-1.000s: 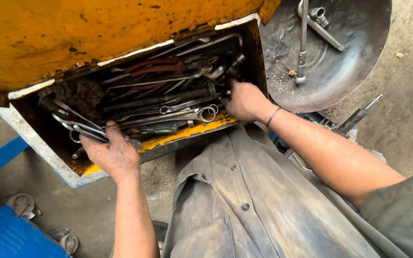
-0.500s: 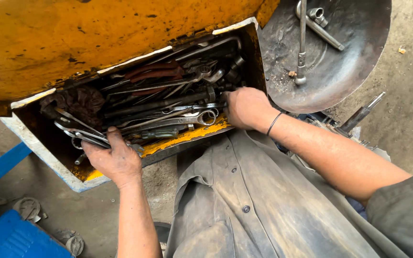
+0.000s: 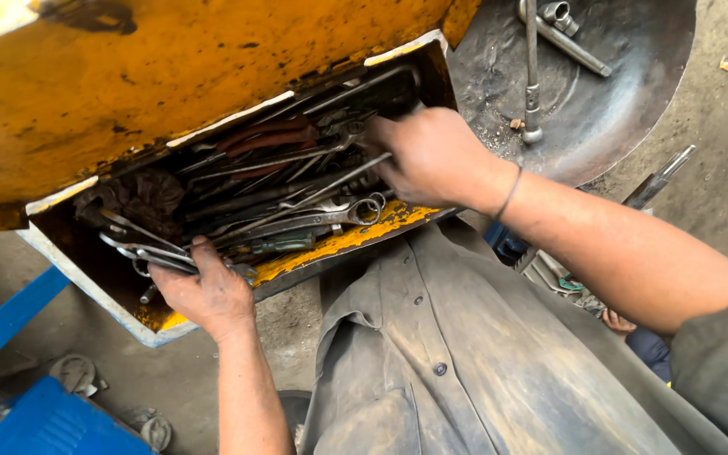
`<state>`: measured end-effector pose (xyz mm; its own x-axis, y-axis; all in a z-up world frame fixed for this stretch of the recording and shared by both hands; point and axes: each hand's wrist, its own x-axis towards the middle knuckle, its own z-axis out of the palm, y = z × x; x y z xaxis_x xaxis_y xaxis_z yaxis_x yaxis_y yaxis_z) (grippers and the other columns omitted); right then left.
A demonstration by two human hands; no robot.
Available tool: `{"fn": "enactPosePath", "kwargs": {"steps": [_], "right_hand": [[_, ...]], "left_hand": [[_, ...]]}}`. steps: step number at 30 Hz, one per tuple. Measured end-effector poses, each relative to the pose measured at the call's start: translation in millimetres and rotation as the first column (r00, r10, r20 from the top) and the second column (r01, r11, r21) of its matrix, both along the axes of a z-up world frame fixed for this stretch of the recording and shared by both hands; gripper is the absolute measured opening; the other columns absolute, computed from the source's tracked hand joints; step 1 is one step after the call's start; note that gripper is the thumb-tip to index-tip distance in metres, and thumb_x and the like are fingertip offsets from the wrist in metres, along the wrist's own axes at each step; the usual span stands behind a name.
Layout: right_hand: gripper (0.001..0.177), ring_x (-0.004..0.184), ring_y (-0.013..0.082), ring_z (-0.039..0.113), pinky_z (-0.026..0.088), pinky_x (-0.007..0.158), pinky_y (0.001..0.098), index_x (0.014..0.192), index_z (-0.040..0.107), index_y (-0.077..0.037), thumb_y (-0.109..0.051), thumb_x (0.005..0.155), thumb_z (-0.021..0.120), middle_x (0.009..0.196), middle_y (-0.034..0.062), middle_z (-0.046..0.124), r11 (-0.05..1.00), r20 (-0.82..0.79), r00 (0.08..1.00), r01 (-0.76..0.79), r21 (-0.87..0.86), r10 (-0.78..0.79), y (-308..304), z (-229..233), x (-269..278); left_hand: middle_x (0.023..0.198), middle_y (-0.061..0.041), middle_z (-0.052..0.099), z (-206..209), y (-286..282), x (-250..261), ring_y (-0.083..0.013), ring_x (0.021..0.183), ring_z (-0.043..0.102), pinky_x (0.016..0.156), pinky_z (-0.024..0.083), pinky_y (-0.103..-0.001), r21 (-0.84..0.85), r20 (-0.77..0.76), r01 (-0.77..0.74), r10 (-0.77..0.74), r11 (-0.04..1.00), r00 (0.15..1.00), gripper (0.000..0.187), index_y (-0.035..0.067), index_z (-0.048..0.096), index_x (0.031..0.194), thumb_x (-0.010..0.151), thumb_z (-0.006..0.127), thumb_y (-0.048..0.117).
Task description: The person sorts various hand tools from a metal pan into a yellow toolbox. They pick up wrenches, sockets, and a screwdriver, place them into the toolbox, and close the lid.
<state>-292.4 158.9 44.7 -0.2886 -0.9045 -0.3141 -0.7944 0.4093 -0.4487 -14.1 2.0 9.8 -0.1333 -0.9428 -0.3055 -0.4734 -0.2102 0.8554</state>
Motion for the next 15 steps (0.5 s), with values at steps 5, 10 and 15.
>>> {"fn": "enactPosePath", "kwargs": {"steps": [5,10,15], "right_hand": [[0.012,0.079,0.0357,0.068,0.054,0.070,0.0473,0.095,0.069,-0.014,-0.021,0.086,0.074,0.084,0.0113,0.070,0.938,0.120,0.992,0.000,-0.347,0.044,-42.5,8.7,0.1],[0.023,0.092,0.0347,0.065,0.051,0.081,0.0430,0.097,0.068,-0.011,-0.020,0.078,0.077,0.095,0.0128,0.068,0.833,-0.114,0.984,0.053,-0.550,-0.138,-23.7,16.9,6.9],[0.017,0.080,0.0347,0.066,0.054,0.075,0.0453,0.088,0.069,-0.009,-0.025,0.087,0.075,0.081,0.0120,0.066,0.988,0.002,1.000,0.028,-0.154,-0.028,16.9,16.6,0.9]], "left_hand": [[0.123,-0.014,0.067,-2.5,1.8,-0.8,-0.0223,0.109,0.062,0.104,0.048,-0.032,-0.199,0.039,0.127,-0.122,0.972,0.992,0.034,-0.009,0.054,0.129,0.097,0.058,0.000],[0.123,-0.016,0.067,-7.2,3.3,2.1,-0.0242,0.110,0.063,0.106,0.047,-0.033,-0.195,0.110,0.134,-0.114,0.972,0.987,0.035,-0.009,0.054,0.129,0.097,0.059,0.002],[0.124,-0.017,0.066,-9.6,2.7,-0.6,-0.0248,0.110,0.063,0.106,0.047,-0.034,-0.208,0.093,0.135,-0.118,0.969,0.989,0.036,-0.010,0.054,0.130,0.097,0.059,0.002]]}}
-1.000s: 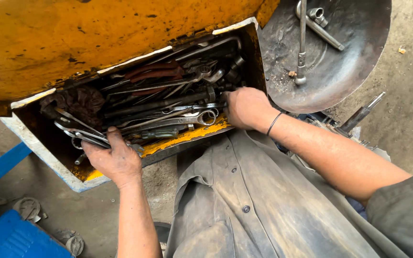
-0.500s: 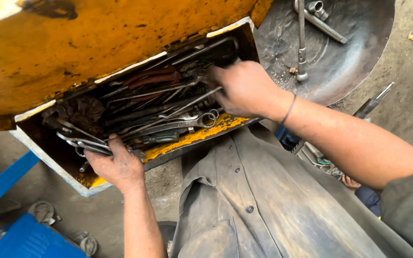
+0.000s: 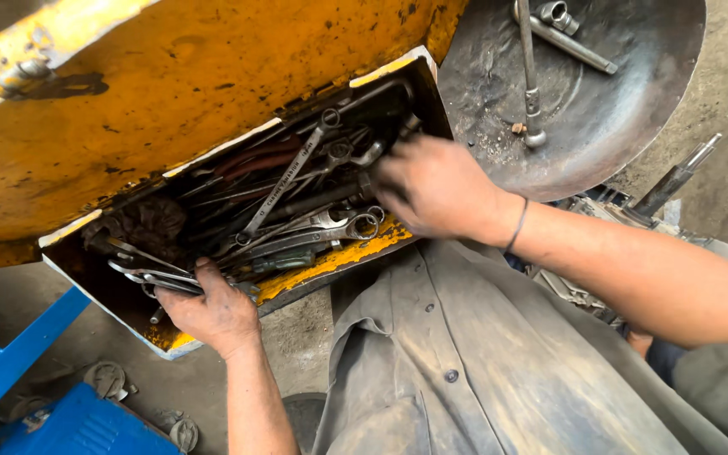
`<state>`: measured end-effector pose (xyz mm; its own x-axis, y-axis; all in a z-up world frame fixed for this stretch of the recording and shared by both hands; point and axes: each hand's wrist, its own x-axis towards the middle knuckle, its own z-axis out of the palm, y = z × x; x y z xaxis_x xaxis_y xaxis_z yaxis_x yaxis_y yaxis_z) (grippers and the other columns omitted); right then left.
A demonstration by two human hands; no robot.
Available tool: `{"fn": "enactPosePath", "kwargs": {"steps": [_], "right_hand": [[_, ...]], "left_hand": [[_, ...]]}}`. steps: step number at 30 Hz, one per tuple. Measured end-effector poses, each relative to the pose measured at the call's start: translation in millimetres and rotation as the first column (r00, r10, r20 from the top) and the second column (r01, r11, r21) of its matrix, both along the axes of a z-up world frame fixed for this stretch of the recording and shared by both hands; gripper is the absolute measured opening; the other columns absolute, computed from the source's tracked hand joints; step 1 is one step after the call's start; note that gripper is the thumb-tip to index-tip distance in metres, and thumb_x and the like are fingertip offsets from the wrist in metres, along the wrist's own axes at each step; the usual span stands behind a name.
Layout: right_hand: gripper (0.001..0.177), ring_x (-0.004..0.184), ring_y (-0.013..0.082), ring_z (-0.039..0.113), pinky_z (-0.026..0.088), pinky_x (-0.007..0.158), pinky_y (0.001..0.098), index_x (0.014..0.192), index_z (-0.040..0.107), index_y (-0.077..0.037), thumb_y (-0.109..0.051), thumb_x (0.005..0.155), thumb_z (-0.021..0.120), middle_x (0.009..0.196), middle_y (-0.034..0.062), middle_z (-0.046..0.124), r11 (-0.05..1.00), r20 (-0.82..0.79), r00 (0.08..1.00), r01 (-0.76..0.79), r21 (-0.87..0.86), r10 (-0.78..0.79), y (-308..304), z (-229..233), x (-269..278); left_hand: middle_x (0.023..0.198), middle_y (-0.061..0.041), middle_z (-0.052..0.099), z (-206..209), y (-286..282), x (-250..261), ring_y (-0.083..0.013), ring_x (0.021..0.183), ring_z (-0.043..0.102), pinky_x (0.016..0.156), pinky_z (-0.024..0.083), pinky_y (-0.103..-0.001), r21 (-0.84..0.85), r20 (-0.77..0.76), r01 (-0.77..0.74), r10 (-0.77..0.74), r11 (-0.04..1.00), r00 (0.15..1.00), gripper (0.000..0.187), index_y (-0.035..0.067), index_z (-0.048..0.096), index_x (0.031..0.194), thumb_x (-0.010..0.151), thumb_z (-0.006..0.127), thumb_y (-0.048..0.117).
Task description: The person sorts various hand tools from a metal pan into a yellow toolbox. They pick up wrenches, sockets, and a screwdriver, place them into the toolbox, and close the lid.
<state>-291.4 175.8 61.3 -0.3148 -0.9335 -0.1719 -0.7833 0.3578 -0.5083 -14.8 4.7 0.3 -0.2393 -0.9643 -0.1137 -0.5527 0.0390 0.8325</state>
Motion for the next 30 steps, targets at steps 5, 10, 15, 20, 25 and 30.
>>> {"fn": "enactPosePath", "kwargs": {"steps": [5,10,15,20,25,30], "right_hand": [[0.022,0.075,0.0369,0.070,0.056,0.068,0.0486,0.081,0.070,-0.006,-0.028,0.084,0.068,0.078,0.0149,0.070,0.952,-0.006,0.992,-0.121,0.281,0.128,16.3,-17.9,14.6],[0.026,0.077,0.0388,0.070,0.057,0.070,0.0493,0.086,0.069,-0.002,-0.029,0.084,0.069,0.081,0.0187,0.070,0.927,0.099,0.995,-0.019,0.376,-0.020,22.7,-26.4,30.8],[0.045,0.072,0.0388,0.070,0.057,0.064,0.0457,0.104,0.062,0.010,-0.028,0.082,0.071,0.082,0.0227,0.067,0.925,0.014,0.993,0.105,0.365,-0.119,27.8,-22.4,29.5],[0.038,0.075,0.0328,0.072,0.059,0.066,0.0410,0.110,0.062,0.010,-0.015,0.081,0.065,0.082,0.0185,0.070,0.917,-0.134,0.991,0.049,0.395,0.004,12.3,-48.1,21.0],[0.022,0.076,0.0353,0.073,0.058,0.064,0.0444,0.103,0.064,0.001,-0.016,0.090,0.059,0.081,0.0191,0.073,0.836,-0.088,0.990,0.144,0.529,-0.114,-0.6,-79.3,17.0],[0.032,0.068,0.0339,0.074,0.059,0.056,0.0438,0.106,0.061,0.009,-0.014,0.084,0.060,0.075,0.0187,0.073,0.813,-0.093,0.995,0.089,0.575,-0.043,16.9,-56.8,35.9]], "left_hand": [[0.122,-0.019,0.067,0.6,0.8,-1.0,-0.0274,0.109,0.063,0.105,0.047,-0.035,-0.059,0.080,0.029,-0.024,0.998,0.997,0.034,-0.010,0.054,0.129,0.098,0.060,0.003],[0.121,-0.019,0.068,-1.1,2.9,-1.4,-0.0283,0.108,0.064,0.104,0.048,-0.035,-0.059,0.093,-0.001,0.007,0.998,0.996,0.032,-0.010,0.056,0.126,0.097,0.060,0.005],[0.121,-0.020,0.068,-1.7,2.4,-1.1,-0.0293,0.109,0.065,0.104,0.048,-0.036,-0.071,0.117,-0.012,0.020,0.997,0.993,0.032,-0.010,0.056,0.125,0.097,0.062,0.006],[0.123,-0.021,0.067,-1.3,2.6,-0.9,-0.0309,0.110,0.065,0.106,0.048,-0.036,-0.081,0.099,0.013,-0.004,0.997,0.995,0.035,-0.010,0.055,0.128,0.098,0.060,0.005],[0.119,-0.021,0.067,-0.9,1.7,-2.2,-0.0312,0.106,0.065,0.102,0.049,-0.037,-0.063,0.111,0.004,0.003,0.998,0.994,0.034,-0.011,0.055,0.126,0.096,0.061,0.005],[0.117,-0.019,0.068,1.2,1.1,-0.8,-0.0275,0.104,0.064,0.100,0.050,-0.035,-0.018,0.048,-0.026,0.027,1.000,0.999,0.034,-0.010,0.054,0.125,0.096,0.062,0.004]]}}
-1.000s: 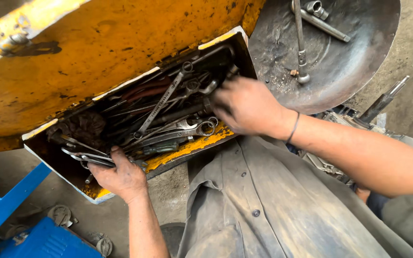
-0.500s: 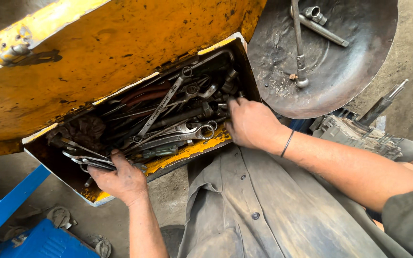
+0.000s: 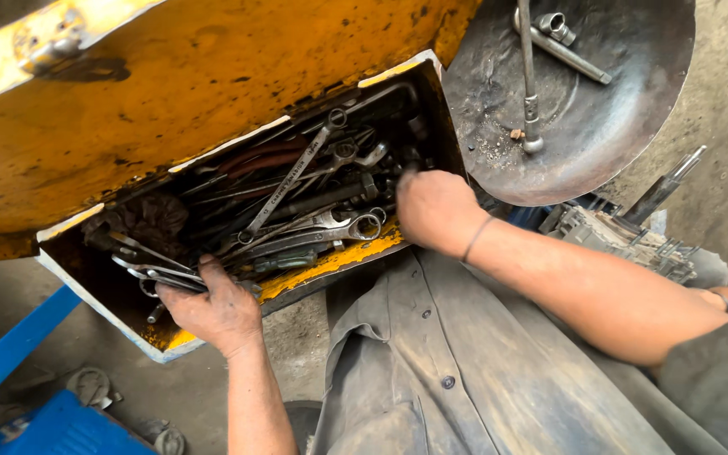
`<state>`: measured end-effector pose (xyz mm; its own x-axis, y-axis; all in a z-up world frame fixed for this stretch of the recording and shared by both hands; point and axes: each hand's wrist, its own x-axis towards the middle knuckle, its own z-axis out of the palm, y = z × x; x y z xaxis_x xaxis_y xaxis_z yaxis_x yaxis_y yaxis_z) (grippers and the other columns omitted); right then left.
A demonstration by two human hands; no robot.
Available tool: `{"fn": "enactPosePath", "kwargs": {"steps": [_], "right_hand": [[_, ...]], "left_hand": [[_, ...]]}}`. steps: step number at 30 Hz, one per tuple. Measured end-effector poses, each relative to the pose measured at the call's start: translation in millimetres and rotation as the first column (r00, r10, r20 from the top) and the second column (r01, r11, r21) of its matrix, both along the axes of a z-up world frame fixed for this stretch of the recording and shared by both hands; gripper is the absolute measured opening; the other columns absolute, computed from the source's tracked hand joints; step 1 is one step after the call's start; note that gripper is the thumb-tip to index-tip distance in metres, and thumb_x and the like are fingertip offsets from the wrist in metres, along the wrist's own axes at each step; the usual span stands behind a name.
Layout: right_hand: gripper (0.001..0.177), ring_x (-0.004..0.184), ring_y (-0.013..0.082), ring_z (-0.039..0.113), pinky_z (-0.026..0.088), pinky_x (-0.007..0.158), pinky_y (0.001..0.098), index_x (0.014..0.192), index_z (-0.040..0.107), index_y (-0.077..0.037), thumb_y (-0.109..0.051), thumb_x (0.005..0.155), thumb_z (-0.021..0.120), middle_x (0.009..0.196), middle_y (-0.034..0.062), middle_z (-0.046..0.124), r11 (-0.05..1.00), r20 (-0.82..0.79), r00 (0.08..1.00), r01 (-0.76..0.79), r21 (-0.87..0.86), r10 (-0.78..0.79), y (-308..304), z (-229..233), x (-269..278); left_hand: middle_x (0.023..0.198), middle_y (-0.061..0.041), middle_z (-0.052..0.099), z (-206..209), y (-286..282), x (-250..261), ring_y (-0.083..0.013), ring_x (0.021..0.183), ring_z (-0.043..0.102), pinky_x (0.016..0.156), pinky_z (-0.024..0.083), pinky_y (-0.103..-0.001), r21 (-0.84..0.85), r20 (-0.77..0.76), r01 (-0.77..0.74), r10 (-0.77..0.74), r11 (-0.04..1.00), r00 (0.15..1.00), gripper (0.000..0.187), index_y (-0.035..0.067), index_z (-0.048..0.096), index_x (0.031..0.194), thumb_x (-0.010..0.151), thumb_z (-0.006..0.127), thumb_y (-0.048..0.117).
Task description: The person sorts various hand tools from a metal pan into a yellow toolbox. They pick up wrenches, sockets, and a screwdriver, place them into the toolbox, and close the lid.
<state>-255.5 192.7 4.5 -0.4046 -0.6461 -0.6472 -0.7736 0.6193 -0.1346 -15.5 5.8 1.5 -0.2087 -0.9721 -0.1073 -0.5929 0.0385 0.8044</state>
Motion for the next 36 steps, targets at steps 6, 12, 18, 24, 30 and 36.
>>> {"fn": "enactPosePath", "kwargs": {"steps": [6,12,18,24,30,36], "right_hand": [[0.022,0.068,0.0388,0.072,0.059,0.059,0.0478,0.097,0.062,0.002,-0.018,0.087,0.061,0.074,0.0208,0.071,0.999,0.008,0.999,0.045,0.031,-0.045,1.2,41.4,2.9],[0.030,0.069,0.0413,0.071,0.057,0.065,0.0502,0.093,0.061,0.002,-0.028,0.091,0.064,0.073,0.0219,0.070,0.998,-0.036,0.999,-0.011,0.056,0.013,1.0,67.7,-12.1],[0.065,0.070,0.0432,0.069,0.057,0.064,0.0503,0.134,0.050,0.014,-0.026,0.086,0.068,0.075,0.0243,0.069,0.965,-0.088,0.996,0.002,-0.261,-0.025,-17.7,46.0,-18.2],[0.064,0.079,0.0443,0.069,0.056,0.070,0.0524,0.138,0.054,0.000,-0.021,0.079,0.069,0.082,0.0243,0.071,0.940,-0.022,0.989,0.133,-0.314,-0.147,-43.7,-8.1,-28.9],[0.054,0.080,0.0408,0.070,0.058,0.071,0.0488,0.119,0.056,0.004,-0.026,0.077,0.071,0.085,0.0234,0.070,0.967,0.023,0.994,0.106,-0.230,-0.104,-50.2,17.3,2.1],[0.058,0.076,0.0425,0.070,0.057,0.066,0.0512,0.117,0.053,0.008,-0.027,0.075,0.072,0.084,0.0252,0.070,0.968,0.134,0.986,0.127,-0.218,-0.099,-31.8,39.4,30.5]], "left_hand": [[0.116,-0.017,0.069,3.5,-0.3,-0.2,-0.0266,0.105,0.065,0.101,0.050,-0.034,0.009,-0.032,-0.008,0.009,1.000,0.999,0.034,-0.008,0.056,0.128,0.095,0.062,0.001],[0.114,-0.016,0.070,3.4,-1.8,2.3,-0.0278,0.102,0.067,0.100,0.051,-0.034,0.033,-0.030,-0.021,0.022,0.999,0.999,0.033,-0.007,0.056,0.126,0.096,0.063,0.002],[0.113,-0.016,0.070,7.9,-2.0,2.3,-0.0274,0.102,0.067,0.100,0.051,-0.035,0.048,-0.055,-0.012,0.015,0.999,0.998,0.032,-0.007,0.055,0.126,0.097,0.064,0.003],[0.113,-0.016,0.069,9.8,-0.5,0.9,-0.0270,0.101,0.066,0.099,0.051,-0.035,0.021,-0.045,-0.002,0.003,1.000,0.999,0.031,-0.008,0.056,0.124,0.095,0.063,0.001],[0.112,-0.014,0.068,8.5,2.6,-0.6,-0.0233,0.101,0.063,0.098,0.050,-0.033,0.035,-0.121,-0.028,0.032,0.999,0.992,0.029,-0.007,0.055,0.124,0.097,0.062,0.002],[0.111,-0.013,0.069,8.1,3.4,-1.2,-0.0227,0.099,0.063,0.097,0.050,-0.033,0.039,-0.048,-0.039,0.040,0.998,0.998,0.029,-0.007,0.056,0.122,0.096,0.063,0.002]]}}
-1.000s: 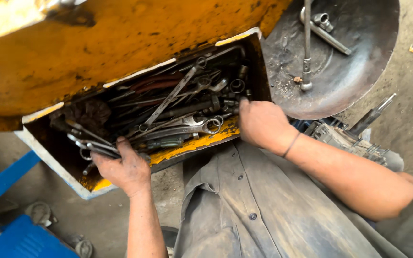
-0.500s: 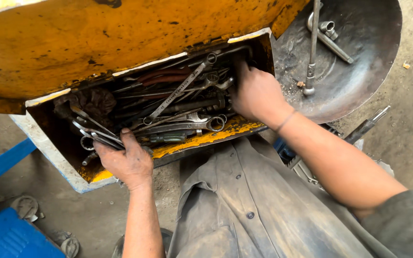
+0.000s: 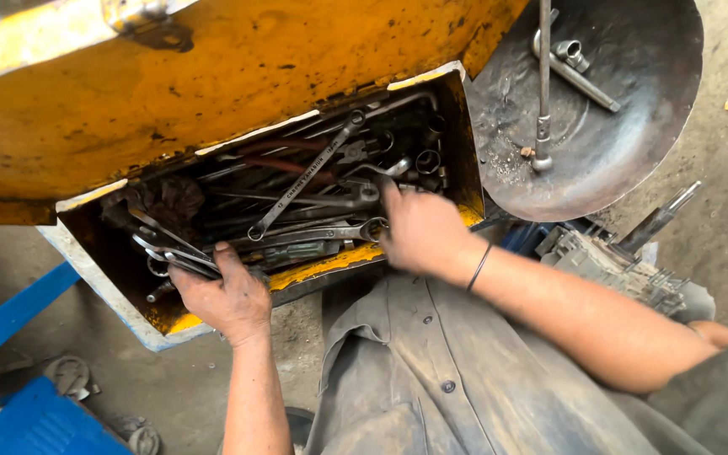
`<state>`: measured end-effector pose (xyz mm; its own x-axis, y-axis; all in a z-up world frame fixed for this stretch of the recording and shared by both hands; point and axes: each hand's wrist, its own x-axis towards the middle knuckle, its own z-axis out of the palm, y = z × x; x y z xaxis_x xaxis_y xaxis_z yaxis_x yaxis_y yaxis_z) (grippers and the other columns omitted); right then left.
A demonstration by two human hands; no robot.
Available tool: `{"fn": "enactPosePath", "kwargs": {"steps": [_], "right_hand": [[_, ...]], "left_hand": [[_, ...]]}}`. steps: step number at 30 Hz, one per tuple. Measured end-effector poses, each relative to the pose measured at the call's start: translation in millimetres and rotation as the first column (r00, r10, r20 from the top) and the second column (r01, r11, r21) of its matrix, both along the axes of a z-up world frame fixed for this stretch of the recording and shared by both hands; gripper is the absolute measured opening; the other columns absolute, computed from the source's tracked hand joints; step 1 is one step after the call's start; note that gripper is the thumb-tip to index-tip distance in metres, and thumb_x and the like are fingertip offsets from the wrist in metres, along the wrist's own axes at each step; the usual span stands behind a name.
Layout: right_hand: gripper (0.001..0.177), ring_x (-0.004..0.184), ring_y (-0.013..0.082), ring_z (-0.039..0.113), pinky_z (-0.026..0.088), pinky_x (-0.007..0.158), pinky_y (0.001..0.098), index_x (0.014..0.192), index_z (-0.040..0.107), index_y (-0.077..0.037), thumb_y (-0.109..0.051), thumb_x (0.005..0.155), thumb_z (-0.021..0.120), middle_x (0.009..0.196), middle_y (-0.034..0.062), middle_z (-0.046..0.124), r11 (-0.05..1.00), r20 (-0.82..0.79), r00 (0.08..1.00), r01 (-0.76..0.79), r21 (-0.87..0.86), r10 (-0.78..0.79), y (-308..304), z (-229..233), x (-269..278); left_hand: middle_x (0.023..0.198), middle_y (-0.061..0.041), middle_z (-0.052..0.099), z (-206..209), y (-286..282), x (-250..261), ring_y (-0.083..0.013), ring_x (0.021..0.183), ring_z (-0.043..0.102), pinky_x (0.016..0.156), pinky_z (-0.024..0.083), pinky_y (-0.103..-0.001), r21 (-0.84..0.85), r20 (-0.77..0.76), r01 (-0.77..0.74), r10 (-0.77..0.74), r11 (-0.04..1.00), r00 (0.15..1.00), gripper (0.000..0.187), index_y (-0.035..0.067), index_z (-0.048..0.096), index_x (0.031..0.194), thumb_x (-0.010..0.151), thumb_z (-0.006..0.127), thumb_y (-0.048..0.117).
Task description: The person sorts various hand tools from a metal pan into a yellow toolbox. They pick up wrenches, sockets, and a screwdriver, place them into the toolbox, and close the lid.
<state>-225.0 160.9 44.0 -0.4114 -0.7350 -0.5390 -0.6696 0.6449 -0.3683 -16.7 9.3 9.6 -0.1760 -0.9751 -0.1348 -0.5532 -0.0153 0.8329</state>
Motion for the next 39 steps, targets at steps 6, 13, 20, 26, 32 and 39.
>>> {"fn": "enactPosePath", "kwargs": {"steps": [6,13,20,26,32,39], "right_hand": [[0.062,0.080,0.0465,0.069,0.057,0.071,0.0525,0.119,0.054,0.010,-0.041,0.087,0.071,0.082,0.0280,0.071,0.986,-0.085,0.982,0.169,0.005,-0.168,-4.9,-42.4,-60.6],[0.074,0.084,0.0403,0.071,0.059,0.072,0.0490,0.099,0.071,0.002,-0.070,0.083,0.068,0.087,0.0241,0.071,0.971,-0.170,0.979,0.146,0.190,-0.114,-41.8,-21.7,-70.7],[0.083,0.071,0.0372,0.072,0.058,0.062,0.0471,0.132,0.056,0.005,-0.063,0.085,0.067,0.077,0.0184,0.072,0.958,-0.158,0.987,0.055,0.282,-0.011,-13.9,16.1,-42.9],[0.055,0.069,0.0297,0.067,0.055,0.057,0.0412,0.128,0.065,-0.011,-0.049,0.089,0.069,0.084,0.0144,0.073,0.929,0.139,0.932,0.352,-0.114,-0.336,-13.6,-38.2,-65.4],[0.008,0.047,0.0058,0.037,0.028,0.041,0.0222,0.087,0.062,-0.020,-0.025,0.094,0.058,0.065,-0.0058,0.050,0.112,0.740,-0.415,0.830,0.546,-0.529,-5.8,-77.7,-82.7],[0.021,0.051,0.0065,0.036,0.029,0.046,0.0235,0.081,0.052,-0.019,-0.022,0.101,0.057,0.063,-0.0070,0.041,0.031,0.665,-0.745,0.664,0.747,-0.057,-3.2,-68.1,-69.3]], "left_hand": [[0.112,-0.013,0.069,-2.1,-1.8,-0.9,-0.0228,0.101,0.064,0.098,0.050,-0.032,-0.009,0.004,0.012,-0.012,1.000,1.000,0.030,-0.008,0.056,0.122,0.095,0.062,0.002],[0.116,-0.015,0.068,-3.2,-0.2,0.8,-0.0230,0.104,0.064,0.101,0.050,-0.032,-0.010,-0.067,0.029,-0.030,1.000,0.997,0.032,-0.009,0.054,0.125,0.096,0.062,0.003],[0.113,-0.015,0.070,-4.8,-1.3,0.5,-0.0239,0.100,0.066,0.097,0.051,-0.033,0.018,-0.033,-0.013,0.014,1.000,0.999,0.034,-0.009,0.054,0.123,0.094,0.062,0.007],[0.111,-0.018,0.070,0.2,-2.3,-4.0,-0.0285,0.098,0.067,0.095,0.051,-0.036,-0.021,0.079,-0.003,0.004,1.000,0.997,0.032,-0.009,0.057,0.119,0.092,0.063,0.007],[0.112,-0.017,0.069,-0.3,-1.4,-2.9,-0.0260,0.099,0.066,0.095,0.051,-0.034,0.008,0.053,-0.001,0.001,1.000,0.999,0.034,-0.009,0.054,0.122,0.093,0.062,0.007],[0.111,-0.018,0.067,-5.0,-1.9,-5.1,-0.0253,0.099,0.063,0.096,0.051,-0.033,0.004,0.035,-0.012,0.011,1.000,0.999,0.031,-0.010,0.054,0.120,0.095,0.063,0.005]]}}
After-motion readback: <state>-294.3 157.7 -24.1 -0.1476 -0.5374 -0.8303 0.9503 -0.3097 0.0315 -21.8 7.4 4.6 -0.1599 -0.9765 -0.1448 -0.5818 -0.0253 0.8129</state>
